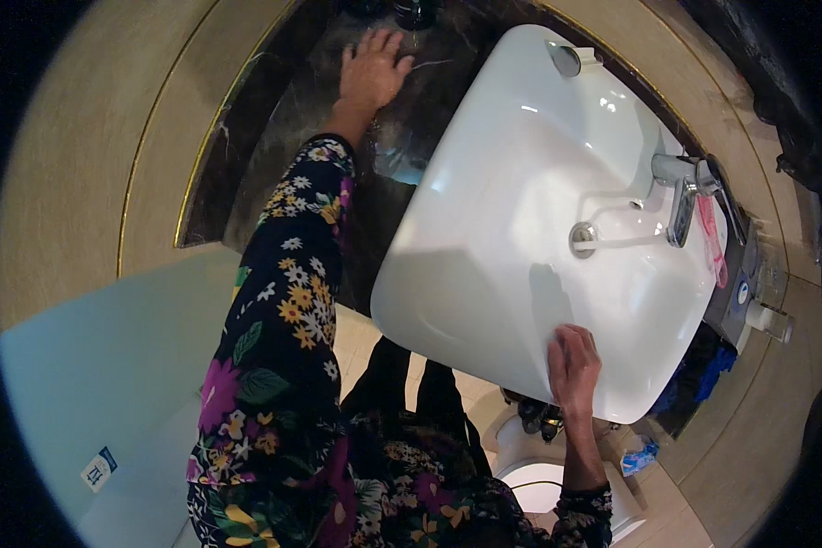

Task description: The person washes a pair of black sandals with gold patterns in a bathroom sink, rinses them, and places them on the floor. Then the person washes a blue cloth under running water, wrings it out, and sets it aside.

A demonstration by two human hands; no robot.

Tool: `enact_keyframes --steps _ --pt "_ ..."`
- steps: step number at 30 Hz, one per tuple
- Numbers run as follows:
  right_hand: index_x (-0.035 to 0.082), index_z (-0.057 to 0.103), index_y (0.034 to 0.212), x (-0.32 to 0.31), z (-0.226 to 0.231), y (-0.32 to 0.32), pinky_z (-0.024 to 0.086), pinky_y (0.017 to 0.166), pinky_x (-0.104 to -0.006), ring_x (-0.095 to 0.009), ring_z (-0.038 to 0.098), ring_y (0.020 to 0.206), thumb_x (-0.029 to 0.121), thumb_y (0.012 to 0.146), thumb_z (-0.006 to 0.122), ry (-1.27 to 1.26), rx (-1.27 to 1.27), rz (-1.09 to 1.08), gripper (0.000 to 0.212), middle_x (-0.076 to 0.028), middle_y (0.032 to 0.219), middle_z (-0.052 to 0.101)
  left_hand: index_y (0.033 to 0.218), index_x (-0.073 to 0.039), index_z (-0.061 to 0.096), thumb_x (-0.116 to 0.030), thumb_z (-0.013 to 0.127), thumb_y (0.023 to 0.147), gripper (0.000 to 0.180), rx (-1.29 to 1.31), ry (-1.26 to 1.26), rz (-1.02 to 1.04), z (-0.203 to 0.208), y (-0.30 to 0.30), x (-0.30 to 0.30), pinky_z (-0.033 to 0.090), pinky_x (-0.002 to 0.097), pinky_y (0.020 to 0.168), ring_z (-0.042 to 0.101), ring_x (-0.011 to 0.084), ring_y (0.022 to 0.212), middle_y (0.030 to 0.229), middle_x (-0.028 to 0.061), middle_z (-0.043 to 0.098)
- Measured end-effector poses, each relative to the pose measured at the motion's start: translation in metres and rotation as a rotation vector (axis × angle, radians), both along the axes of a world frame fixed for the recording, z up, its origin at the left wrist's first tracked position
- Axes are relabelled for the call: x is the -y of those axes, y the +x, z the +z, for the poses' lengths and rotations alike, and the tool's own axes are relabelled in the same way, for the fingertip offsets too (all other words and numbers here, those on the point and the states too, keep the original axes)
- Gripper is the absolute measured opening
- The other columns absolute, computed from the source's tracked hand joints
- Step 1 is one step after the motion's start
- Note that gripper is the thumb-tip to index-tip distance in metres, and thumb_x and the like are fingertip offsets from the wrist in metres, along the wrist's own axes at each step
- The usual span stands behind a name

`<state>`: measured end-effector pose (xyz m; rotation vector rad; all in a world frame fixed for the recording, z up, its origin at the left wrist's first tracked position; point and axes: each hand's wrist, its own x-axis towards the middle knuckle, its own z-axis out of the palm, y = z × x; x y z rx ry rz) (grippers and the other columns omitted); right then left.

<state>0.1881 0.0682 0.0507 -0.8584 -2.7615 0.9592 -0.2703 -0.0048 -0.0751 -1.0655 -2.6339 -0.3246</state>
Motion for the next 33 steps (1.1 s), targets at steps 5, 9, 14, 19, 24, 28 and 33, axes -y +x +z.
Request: enact_keyframes --steps 5,9,14,19,24,28,33 --pt "0.000 0.054 0.086 0.000 0.000 -0.002 0.044 0.068 -0.0370 -0.031 0.053 0.078 0.001 0.070 0.056 0.006 0.010 0.000 0.017 -0.014 0.087 0.056 0.129 -0.013 0.034 -0.043 0.036 0.085 0.053 0.080 -0.036 0.144 0.008 0.013 0.066 0.015 0.0468 0.101 0.021 0.0262 0.127 0.136 0.0079 0.028" --pt "-0.001 0.054 0.086 -0.001 -0.003 -0.003 0.044 0.069 -0.0346 -0.030 0.054 0.077 0.003 0.072 0.054 0.024 -0.017 0.016 0.014 -0.014 0.086 0.056 0.129 -0.011 0.032 -0.040 0.040 0.084 0.054 0.129 -0.045 0.225 0.017 0.057 0.146 0.015 0.0469 0.102 0.020 0.0268 0.127 0.137 0.0099 0.025" --pt "0.000 0.055 0.084 0.002 -0.006 -0.005 0.044 0.069 -0.0341 -0.029 0.054 0.078 0.004 0.073 0.055 0.027 -0.029 0.016 0.012 -0.014 0.086 0.056 0.131 -0.006 0.027 -0.037 0.043 0.084 0.059 0.125 -0.137 0.361 0.023 0.143 0.245 0.016 0.0475 0.101 0.018 0.0311 0.128 0.138 0.0146 0.021" --pt "0.000 0.055 0.083 0.000 -0.007 -0.005 0.044 0.069 -0.0362 -0.030 0.054 0.078 0.005 0.072 0.057 0.023 -0.032 0.022 0.011 -0.013 0.085 0.057 0.127 -0.003 0.032 -0.029 0.052 0.079 0.058 0.262 -0.137 0.411 0.049 0.191 0.251 0.020 0.0481 0.099 0.020 0.0345 0.126 0.135 0.0190 0.024" --pt "0.000 0.055 0.083 0.000 -0.009 -0.003 0.044 0.070 -0.0364 -0.030 0.054 0.079 0.006 0.073 0.056 0.032 0.003 0.028 0.012 -0.013 0.086 0.057 0.124 -0.005 0.037 -0.019 0.051 0.080 0.049 0.306 0.053 -0.020 0.043 0.174 0.145 0.020 0.0499 0.098 0.025 0.0329 0.124 0.131 0.0168 0.032" --pt "0.000 0.055 0.084 -0.002 -0.006 -0.003 0.044 0.071 -0.0369 -0.030 0.054 0.080 0.006 0.073 0.055 -0.004 0.024 -0.004 0.012 -0.014 0.088 0.057 0.123 -0.008 0.040 -0.021 0.050 0.082 0.045 0.241 0.028 -0.217 0.035 0.138 0.055 0.018 0.0510 0.099 0.025 0.0287 0.125 0.131 0.0125 0.033" --pt "0.000 0.055 0.084 -0.001 -0.005 -0.003 0.044 0.071 -0.0372 -0.030 0.054 0.080 0.004 0.071 0.056 -0.015 0.041 -0.029 0.013 -0.014 0.089 0.057 0.123 -0.009 0.042 -0.032 0.048 0.082 0.047 0.185 0.028 -0.221 0.015 0.070 0.017 0.017 0.0520 0.099 0.026 0.0262 0.125 0.132 0.0094 0.033"
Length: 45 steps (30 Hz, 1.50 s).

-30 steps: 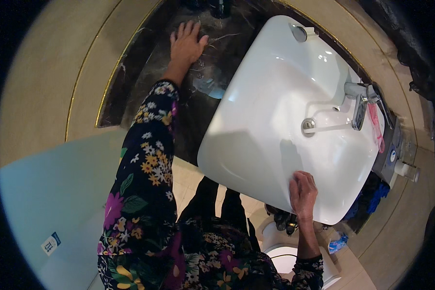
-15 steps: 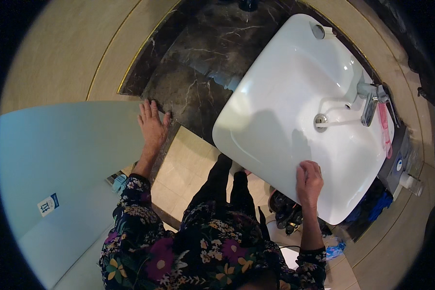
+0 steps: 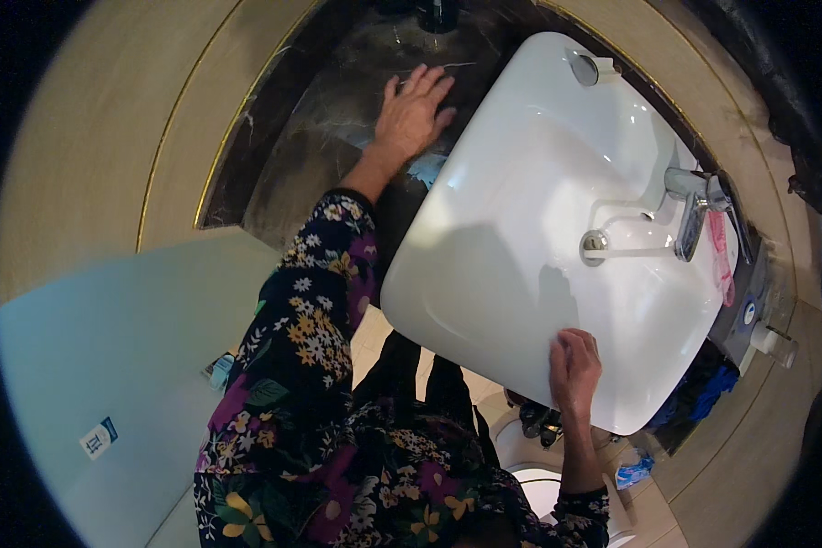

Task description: The person washes a pair of black sandals with gold patterns in a bathroom sink, rinses them, and places them on the floor. Then the person washes a blue cloth under running water, wrings it out, and sets it aside.

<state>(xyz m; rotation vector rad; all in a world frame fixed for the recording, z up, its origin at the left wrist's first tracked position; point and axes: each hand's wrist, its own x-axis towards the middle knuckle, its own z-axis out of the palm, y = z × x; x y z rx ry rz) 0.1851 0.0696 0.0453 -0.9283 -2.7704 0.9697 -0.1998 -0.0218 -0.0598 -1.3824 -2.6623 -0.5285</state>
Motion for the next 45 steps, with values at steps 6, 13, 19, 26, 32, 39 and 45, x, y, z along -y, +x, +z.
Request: enact_keyframes --steps 6,13,19,26,32,39,45 --pt "0.000 0.055 0.082 0.000 0.000 0.002 0.044 0.071 -0.0373 -0.030 0.054 0.079 0.001 0.070 0.056 -0.018 -0.027 -0.021 0.012 -0.014 0.085 0.057 0.123 -0.017 0.043 -0.040 0.046 0.082 0.047 -0.131 0.009 0.137 -0.017 -0.079 -0.005 0.018 0.0531 0.099 0.029 0.0246 0.123 0.131 0.0070 0.035" --pt "0.000 0.054 0.081 -0.004 0.004 0.001 0.043 0.069 -0.0376 -0.030 0.053 0.077 -0.001 0.070 0.055 -0.029 -0.045 -0.016 0.011 -0.013 0.085 0.057 0.131 -0.018 0.030 -0.048 0.034 0.085 0.055 -0.147 -0.077 0.304 -0.020 -0.102 0.037 0.017 0.0478 0.101 0.019 0.0269 0.128 0.138 0.0075 0.024" --pt "0.001 0.053 0.080 -0.004 0.001 0.001 0.043 0.070 -0.0370 -0.030 0.053 0.078 0.004 0.071 0.057 -0.001 -0.055 0.003 0.010 -0.013 0.086 0.056 0.131 -0.013 0.030 -0.042 0.037 0.085 0.054 -0.092 -0.231 0.442 0.003 -0.005 0.121 0.014 0.0470 0.102 0.017 0.0288 0.128 0.138 0.0103 0.023" --pt "0.002 0.054 0.081 0.000 -0.001 0.001 0.043 0.070 -0.0365 -0.029 0.053 0.079 0.006 0.071 0.058 -0.024 -0.052 -0.013 0.011 -0.012 0.086 0.056 0.132 -0.012 0.026 -0.039 0.041 0.085 0.056 0.027 -0.341 0.562 0.022 0.106 0.236 0.012 0.0529 0.100 0.013 0.0315 0.129 0.140 0.0107 0.018" --pt "0.002 0.055 0.081 -0.005 -0.006 0.003 0.043 0.070 -0.0368 -0.029 0.053 0.079 0.007 0.071 0.057 0.000 -0.059 -0.004 0.012 -0.012 0.086 0.056 0.131 -0.010 0.028 -0.031 0.047 0.084 0.055 0.076 -0.256 0.469 0.033 0.127 0.190 0.014 0.0555 0.098 0.013 0.0359 0.128 0.139 0.0154 0.018" --pt "0.002 0.053 0.079 -0.015 -0.008 0.007 0.042 0.069 -0.0379 -0.030 0.052 0.077 0.010 0.072 0.057 -0.001 -0.063 -0.014 0.012 -0.012 0.083 0.055 0.131 -0.013 0.031 -0.042 0.047 0.081 0.060 -0.126 0.015 0.047 -0.005 0.111 0.075 0.010 0.0612 0.096 0.014 0.0334 0.129 0.140 0.0084 0.019" --pt "0.002 0.053 0.078 -0.024 -0.013 0.016 0.041 0.068 -0.0381 -0.030 0.052 0.076 0.010 0.072 0.057 -0.012 -0.012 -0.034 0.012 -0.012 0.081 0.055 0.133 -0.017 0.025 -0.041 0.047 0.082 0.061 0.017 -0.249 0.071 0.008 0.135 0.110 0.009 0.0556 0.099 0.011 0.0305 0.130 0.141 0.0071 0.016"
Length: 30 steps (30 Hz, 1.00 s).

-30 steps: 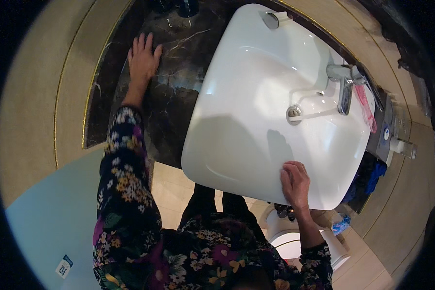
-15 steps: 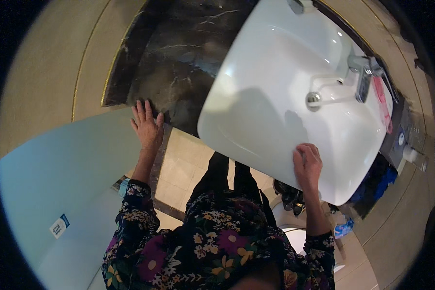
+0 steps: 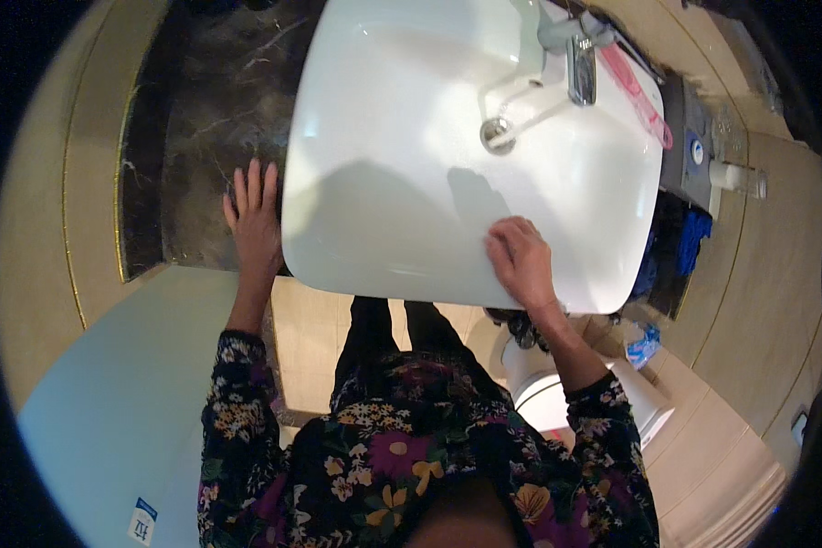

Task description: The person washes a pair of black sandals with gold patterns in a bathroom sink, rinses them, and places them on the floor. Then the person washes a blue cloth under running water, wrings it out, and sets it aside.

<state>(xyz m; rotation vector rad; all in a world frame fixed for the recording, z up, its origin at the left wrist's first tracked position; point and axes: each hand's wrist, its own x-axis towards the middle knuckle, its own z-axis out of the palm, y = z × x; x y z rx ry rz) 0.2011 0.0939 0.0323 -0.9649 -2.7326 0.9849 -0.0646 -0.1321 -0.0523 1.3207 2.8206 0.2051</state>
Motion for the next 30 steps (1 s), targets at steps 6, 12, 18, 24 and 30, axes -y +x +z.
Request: enact_keyframes --steps 6,12,18,24,30 --pt "0.002 0.055 0.082 0.004 0.000 -0.007 0.043 0.069 -0.0372 -0.030 0.053 0.077 0.009 0.072 0.057 -0.010 -0.010 0.016 0.012 -0.013 0.082 0.055 0.134 -0.016 0.023 -0.042 0.040 0.084 0.059 -0.021 -0.080 0.422 -0.007 -0.022 0.060 0.012 0.0526 0.100 0.012 0.0294 0.130 0.141 0.0087 0.015" --pt "0.002 0.055 0.091 -0.029 0.038 -0.120 0.046 0.062 -0.0377 -0.033 0.055 0.072 0.006 0.071 0.058 0.121 -0.387 0.233 0.021 -0.016 0.082 0.055 0.134 -0.013 0.022 -0.052 0.029 0.086 0.063 0.072 -0.159 0.800 -0.005 -0.056 0.020 0.013 0.0594 0.097 0.010 0.0343 0.129 0.140 0.0133 0.014" --pt "0.007 0.055 0.101 -0.126 0.030 -0.248 0.047 0.062 -0.0372 -0.028 0.059 0.073 0.028 0.071 0.064 0.743 -0.357 0.030 0.038 -0.014 0.092 0.059 0.133 -0.015 0.027 -0.053 0.030 0.085 0.061 -0.213 -0.153 0.754 -0.023 -0.053 0.001 0.018 0.0620 0.093 0.019 0.0351 0.126 0.138 0.0133 0.022" --pt "0.009 0.060 0.082 -0.141 -0.009 -0.280 0.048 0.061 -0.0398 -0.027 0.059 0.073 0.019 0.071 0.057 0.774 -0.203 -0.022 0.015 -0.012 0.080 0.057 0.131 -0.018 0.029 -0.056 0.030 0.084 0.061 -0.240 -0.170 0.787 -0.035 -0.048 0.003 0.022 0.0610 0.091 0.023 0.0332 0.125 0.138 0.0109 0.024" --pt "0.002 0.058 0.081 -0.096 -0.011 -0.216 0.045 0.053 -0.0329 -0.025 0.056 0.061 0.011 0.071 0.062 0.388 -0.639 0.022 0.014 -0.013 0.071 0.056 0.133 -0.017 0.027 -0.059 0.028 0.083 0.065 -0.164 -0.131 0.784 -0.031 -0.052 0.009 0.020 0.0605 0.093 0.019 0.0337 0.126 0.138 0.0125 0.022"
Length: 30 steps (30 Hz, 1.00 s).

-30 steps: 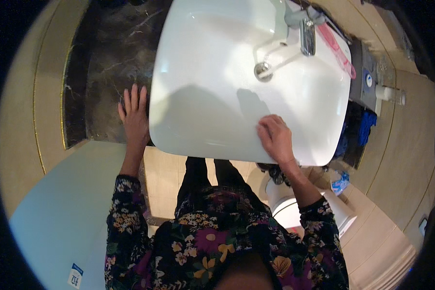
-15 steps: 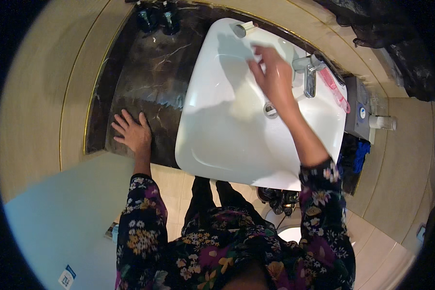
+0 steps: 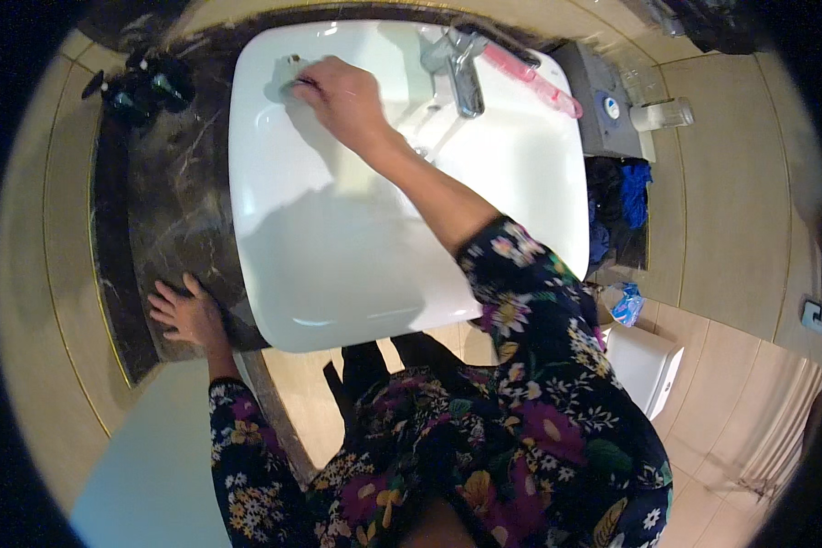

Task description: The person washes a pair of black sandals with gold patterns in a bathroom sink, rinses them, and places them on the floor. Then the person washes a blue cloth under running water, wrings it out, and sets it aside.

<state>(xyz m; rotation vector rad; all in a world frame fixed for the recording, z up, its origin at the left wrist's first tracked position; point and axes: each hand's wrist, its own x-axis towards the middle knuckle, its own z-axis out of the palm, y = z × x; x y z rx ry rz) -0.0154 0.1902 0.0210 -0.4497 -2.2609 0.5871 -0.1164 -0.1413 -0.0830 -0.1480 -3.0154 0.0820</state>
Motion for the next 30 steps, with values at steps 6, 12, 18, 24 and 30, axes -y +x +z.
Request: enact_keyframes --steps 6,12,18,24,30 --pt "-0.001 0.057 0.086 0.030 -0.012 0.149 0.044 0.051 -0.0219 -0.009 0.052 0.055 0.010 0.081 0.055 -1.168 0.070 -0.164 0.012 -0.005 0.067 0.056 0.132 -0.016 0.029 -0.059 0.027 0.082 0.065 -0.023 0.021 0.004 -0.001 -0.008 0.005 0.020 0.0594 0.093 0.019 0.0335 0.126 0.138 0.0120 0.022" --pt "0.003 0.054 0.083 -0.001 -0.048 0.200 0.044 0.047 -0.0237 -0.011 0.052 0.052 0.013 0.081 0.056 -1.468 -0.016 -0.455 0.010 -0.005 0.066 0.056 0.132 -0.017 0.027 -0.062 0.026 0.081 0.067 -0.043 0.061 -0.006 -0.005 -0.009 0.004 0.020 0.0596 0.093 0.019 0.0337 0.126 0.138 0.0118 0.022" --pt "0.002 0.055 0.085 -0.015 -0.076 0.177 0.047 0.046 -0.0249 -0.012 0.053 0.051 0.013 0.081 0.055 -1.513 0.086 -0.417 0.012 -0.007 0.066 0.057 0.132 -0.017 0.027 -0.061 0.027 0.081 0.067 -0.028 0.072 -0.004 -0.005 -0.009 0.006 0.019 0.0592 0.094 0.019 0.0335 0.126 0.138 0.0113 0.022" --pt "0.002 0.055 0.083 -0.018 -0.084 0.159 0.046 0.040 -0.0259 -0.014 0.056 0.047 0.011 0.077 0.055 -1.347 0.365 -0.489 0.011 -0.007 0.064 0.058 0.132 -0.017 0.028 -0.061 0.028 0.081 0.067 -0.029 0.064 0.003 -0.008 -0.010 0.006 0.019 0.0589 0.094 0.018 0.0330 0.127 0.138 0.0108 0.023" --pt "0.001 0.054 0.080 -0.014 -0.079 0.150 0.042 0.035 -0.0252 -0.014 0.053 0.042 0.009 0.074 0.056 -1.177 0.462 -0.526 0.010 -0.007 0.058 0.056 0.131 -0.017 0.029 -0.061 0.028 0.081 0.067 -0.032 0.062 0.002 -0.008 -0.011 0.008 0.019 0.0588 0.095 0.019 0.0329 0.127 0.138 0.0107 0.022"
